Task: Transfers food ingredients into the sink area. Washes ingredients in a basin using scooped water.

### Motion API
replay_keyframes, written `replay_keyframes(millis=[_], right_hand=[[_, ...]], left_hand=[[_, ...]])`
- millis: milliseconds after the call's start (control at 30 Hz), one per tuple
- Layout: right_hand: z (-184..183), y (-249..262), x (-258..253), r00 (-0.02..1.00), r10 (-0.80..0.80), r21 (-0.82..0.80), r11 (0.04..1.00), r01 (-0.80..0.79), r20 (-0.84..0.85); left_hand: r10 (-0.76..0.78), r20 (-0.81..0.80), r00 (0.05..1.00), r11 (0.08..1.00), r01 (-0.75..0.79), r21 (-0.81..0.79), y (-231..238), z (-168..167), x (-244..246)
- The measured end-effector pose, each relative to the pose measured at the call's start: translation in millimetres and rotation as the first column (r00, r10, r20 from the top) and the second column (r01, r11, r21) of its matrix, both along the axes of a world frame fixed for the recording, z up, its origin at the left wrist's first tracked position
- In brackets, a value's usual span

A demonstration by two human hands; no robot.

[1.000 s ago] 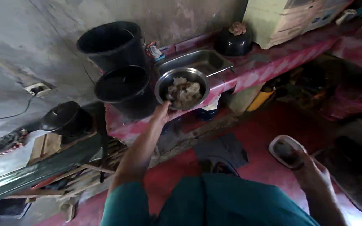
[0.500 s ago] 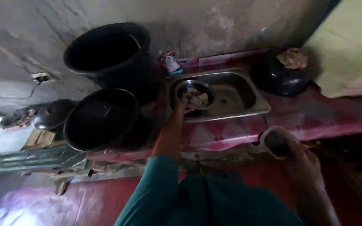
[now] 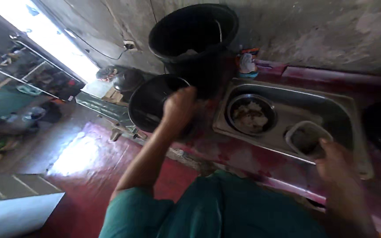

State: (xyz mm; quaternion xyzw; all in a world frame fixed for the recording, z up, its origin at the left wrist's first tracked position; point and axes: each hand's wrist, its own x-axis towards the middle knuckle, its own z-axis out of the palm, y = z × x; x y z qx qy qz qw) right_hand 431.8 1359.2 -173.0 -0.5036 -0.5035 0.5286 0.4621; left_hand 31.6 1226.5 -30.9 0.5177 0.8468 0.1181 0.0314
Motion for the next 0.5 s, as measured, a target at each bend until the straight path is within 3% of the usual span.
replay_keyframes(millis=[100,267,367,500], right_hand=[[13,8,-21,0.992,0.04,0.018,0.999,-0.042,0.116],[26,33,-49,0.909,0.109,0.106,0.981,-0.164,0.403],[20,45,-61,0.816,0.093,0.106,0.977,-0.186,0.571],[8,58,-74,0.752,0.107,0.065,0.978,-0.196,0.65]], left_hand=[[0.193,-0.196,0.961,0.935,-0.241,-0.259,-3,-2,-61],[0.133,-0.296,0.946,0.891,-0.245,-0.382,3,-19,-102],[0.124,-0.206,0.971,0.921,-0.189,-0.339,2,-7,-127],[0.16,0.155,0.975,0.979,-0.137,-0.149,-9,2,-168]])
